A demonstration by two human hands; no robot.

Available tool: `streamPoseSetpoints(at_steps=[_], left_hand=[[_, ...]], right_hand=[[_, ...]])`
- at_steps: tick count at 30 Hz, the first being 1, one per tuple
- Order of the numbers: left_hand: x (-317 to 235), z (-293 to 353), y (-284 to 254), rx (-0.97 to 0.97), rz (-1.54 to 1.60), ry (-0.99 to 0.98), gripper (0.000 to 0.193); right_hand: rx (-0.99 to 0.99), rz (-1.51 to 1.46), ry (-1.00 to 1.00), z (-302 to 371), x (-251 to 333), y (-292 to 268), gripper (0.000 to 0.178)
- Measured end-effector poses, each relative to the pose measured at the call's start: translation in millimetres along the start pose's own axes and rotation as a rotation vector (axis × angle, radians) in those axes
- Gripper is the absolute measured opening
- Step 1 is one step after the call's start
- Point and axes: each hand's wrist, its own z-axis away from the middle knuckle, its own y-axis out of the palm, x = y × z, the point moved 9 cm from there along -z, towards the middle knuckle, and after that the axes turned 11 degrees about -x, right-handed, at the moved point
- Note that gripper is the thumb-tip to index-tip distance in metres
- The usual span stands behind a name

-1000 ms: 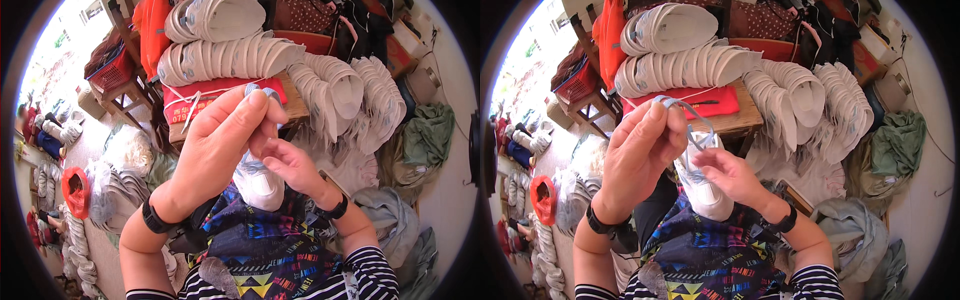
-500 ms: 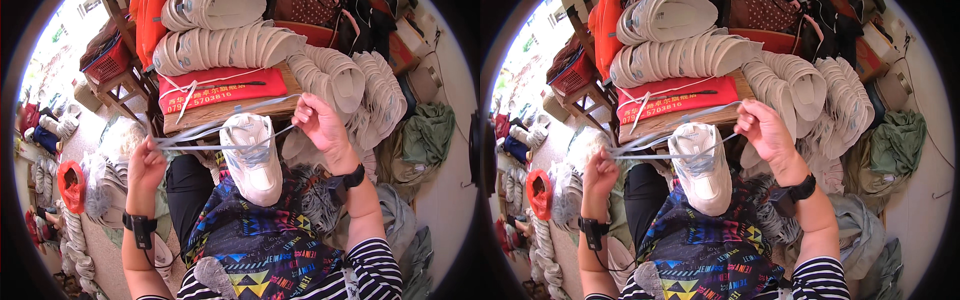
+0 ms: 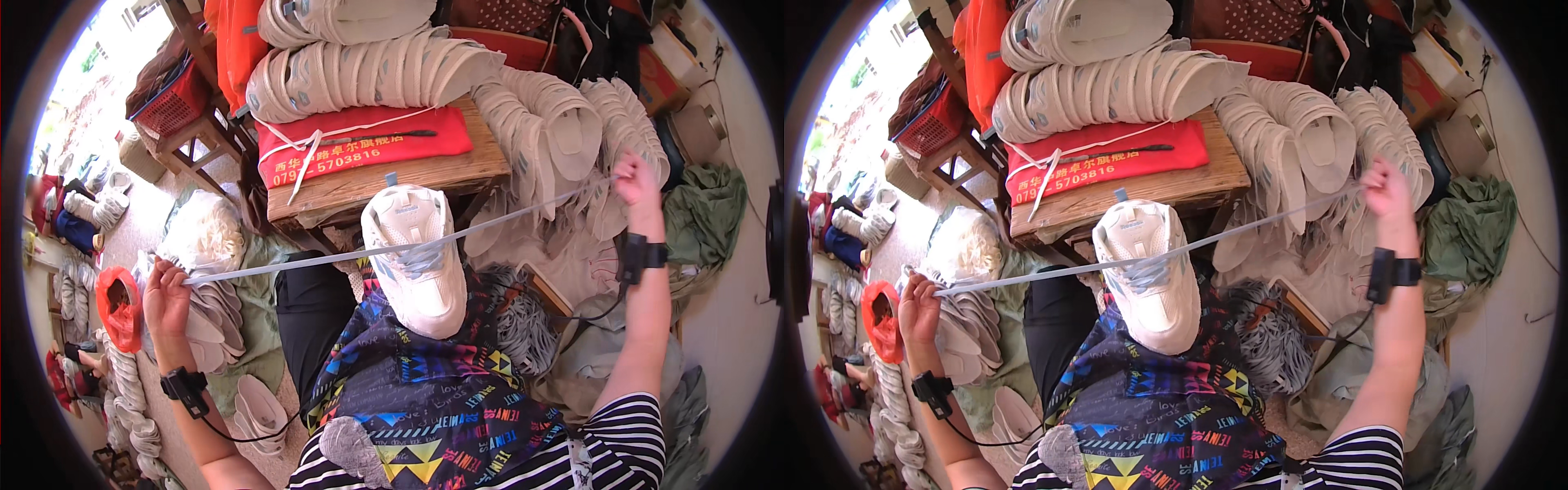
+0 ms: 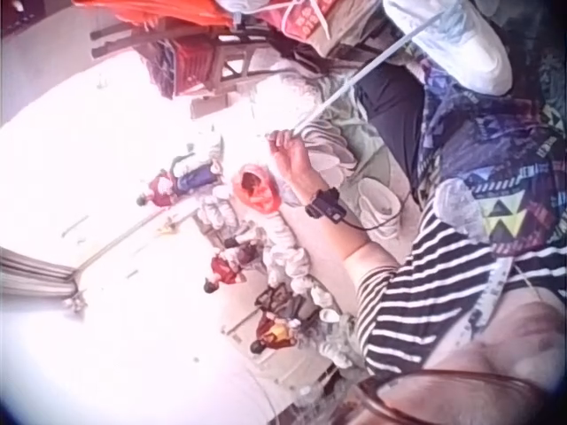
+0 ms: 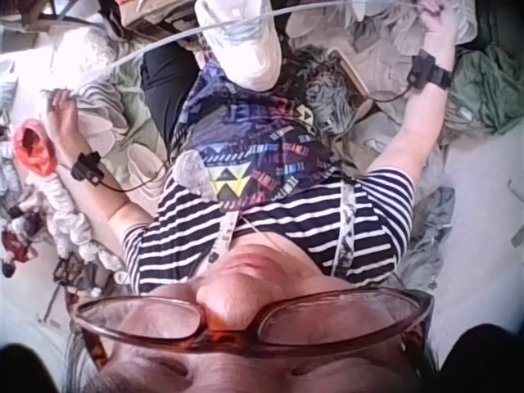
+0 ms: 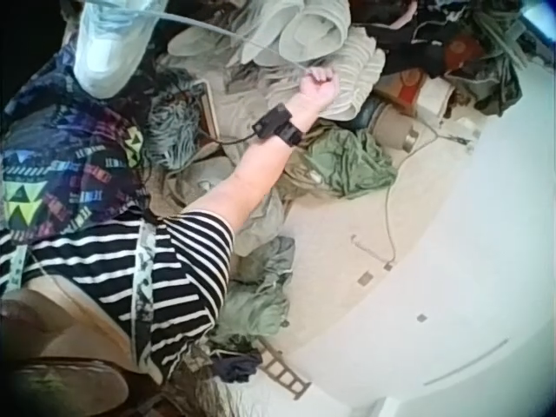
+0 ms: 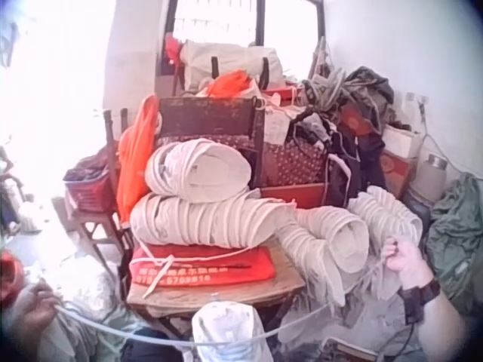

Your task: Thread laces through the eyelets of a shoe upper.

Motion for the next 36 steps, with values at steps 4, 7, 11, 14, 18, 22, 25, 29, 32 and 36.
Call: streamPoseSetpoints(at_steps=[4, 7, 11, 14, 18, 22, 25, 29, 32, 36], left_hand=[[-98.4, -19.4, -99.4, -0.124, -0.044, 0.266, 0.018], [-81.1, -14.4, -108.0, -0.353, -0.255, 0.489, 0.02], [49.2, 11.7, -9.2, -0.336, -1.058, 0.696, 0.03], [164.4, 21.0, 48.1, -0.007, -1.215, 0.483, 0.023], [250.1, 29.5, 91.5, 0.215, -1.054, 0.352, 0.017], [294.2, 34.1, 95.8, 0.253, -0.952, 0.174, 0.015], [305.5, 36.5, 90.0, 0.235, -1.012, 0.148, 0.013], [311.5, 42.0, 88.4, 0.214, -1.138, 0.123, 0.013], [312.7, 42.8, 89.8, 0.245, -1.203, 0.114, 0.015], [314.9, 45.7, 87.4, 0.262, -1.311, 0.032, 0.02]], right_hand=[[-0.134, -0.157, -0.174, -23.0, 98.0, -100.6, 0.019], [-0.322, 0.123, -0.262, -11.8, 66.1, -126.0, 0.025], [-0.247, 0.51, -0.141, 37.5, -66.3, -40.9, 0.018], [0.178, 0.744, -0.035, 112.0, -161.2, 56.4, 0.016], [0.52, 0.915, 0.019, 184.2, -239.9, 119.8, 0.021], [0.615, 1.041, -0.105, 198.4, -259.6, 121.7, 0.023], [0.686, 1.181, -0.522, 211.3, -243.3, 138.9, 0.022], [0.661, 1.303, -0.475, 213.2, -242.4, 140.4, 0.024], [0.775, 1.263, -0.542, 216.1, -241.4, 150.1, 0.024], [0.802, 1.438, -0.454, 204.2, -246.3, 155.4, 0.023]])
